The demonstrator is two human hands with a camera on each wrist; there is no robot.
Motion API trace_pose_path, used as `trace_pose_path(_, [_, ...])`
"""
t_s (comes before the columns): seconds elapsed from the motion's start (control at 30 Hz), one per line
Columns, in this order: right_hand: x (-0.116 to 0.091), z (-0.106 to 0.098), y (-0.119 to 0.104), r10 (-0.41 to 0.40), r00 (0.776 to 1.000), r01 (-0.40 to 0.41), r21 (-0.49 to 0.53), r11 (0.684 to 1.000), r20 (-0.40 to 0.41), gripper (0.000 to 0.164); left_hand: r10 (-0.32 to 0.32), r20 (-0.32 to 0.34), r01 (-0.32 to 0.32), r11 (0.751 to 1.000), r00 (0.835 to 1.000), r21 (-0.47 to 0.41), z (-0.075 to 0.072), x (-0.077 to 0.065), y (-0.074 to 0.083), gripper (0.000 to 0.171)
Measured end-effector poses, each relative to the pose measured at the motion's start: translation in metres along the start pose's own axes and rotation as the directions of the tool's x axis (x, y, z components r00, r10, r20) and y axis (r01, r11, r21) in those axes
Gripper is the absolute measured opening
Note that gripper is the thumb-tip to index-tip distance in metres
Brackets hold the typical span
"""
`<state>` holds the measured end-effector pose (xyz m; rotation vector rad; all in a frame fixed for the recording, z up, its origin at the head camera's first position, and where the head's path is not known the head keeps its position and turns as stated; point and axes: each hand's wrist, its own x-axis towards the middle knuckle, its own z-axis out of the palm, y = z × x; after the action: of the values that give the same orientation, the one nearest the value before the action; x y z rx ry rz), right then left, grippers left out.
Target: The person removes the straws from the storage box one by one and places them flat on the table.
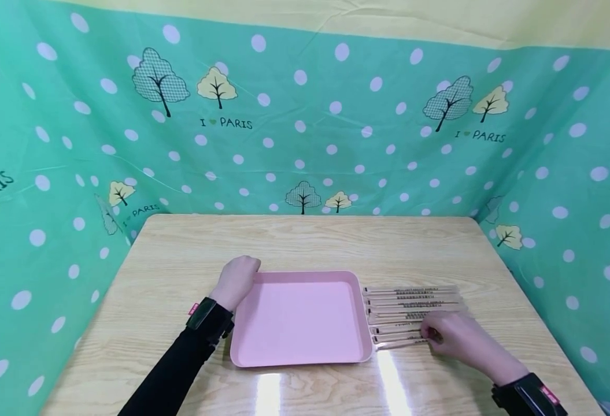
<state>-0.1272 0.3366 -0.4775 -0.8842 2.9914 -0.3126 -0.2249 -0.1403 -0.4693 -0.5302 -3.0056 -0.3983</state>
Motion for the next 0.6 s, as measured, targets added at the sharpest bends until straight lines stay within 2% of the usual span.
trace_pose_path(0.23, [0.0006, -0.0003, -0.0022, 0.085, 0.994, -0.086, 0.003, 0.996, 0.065, 0.031, 0.002, 0.008, -0.002, 1.000, 1.000, 0.000, -0.0001, 0.0017, 0.0001, 0.025])
trace_pose_path(0.6, [-0.0003, 0.0024, 0.0017, 0.072, 0.996, -0.073, 0.012, 0.997, 0.051, 0.029, -0.028, 0.030, 0.028, 1.000, 0.999, -0.003, -0.0002, 0.0021, 0.0009, 0.027])
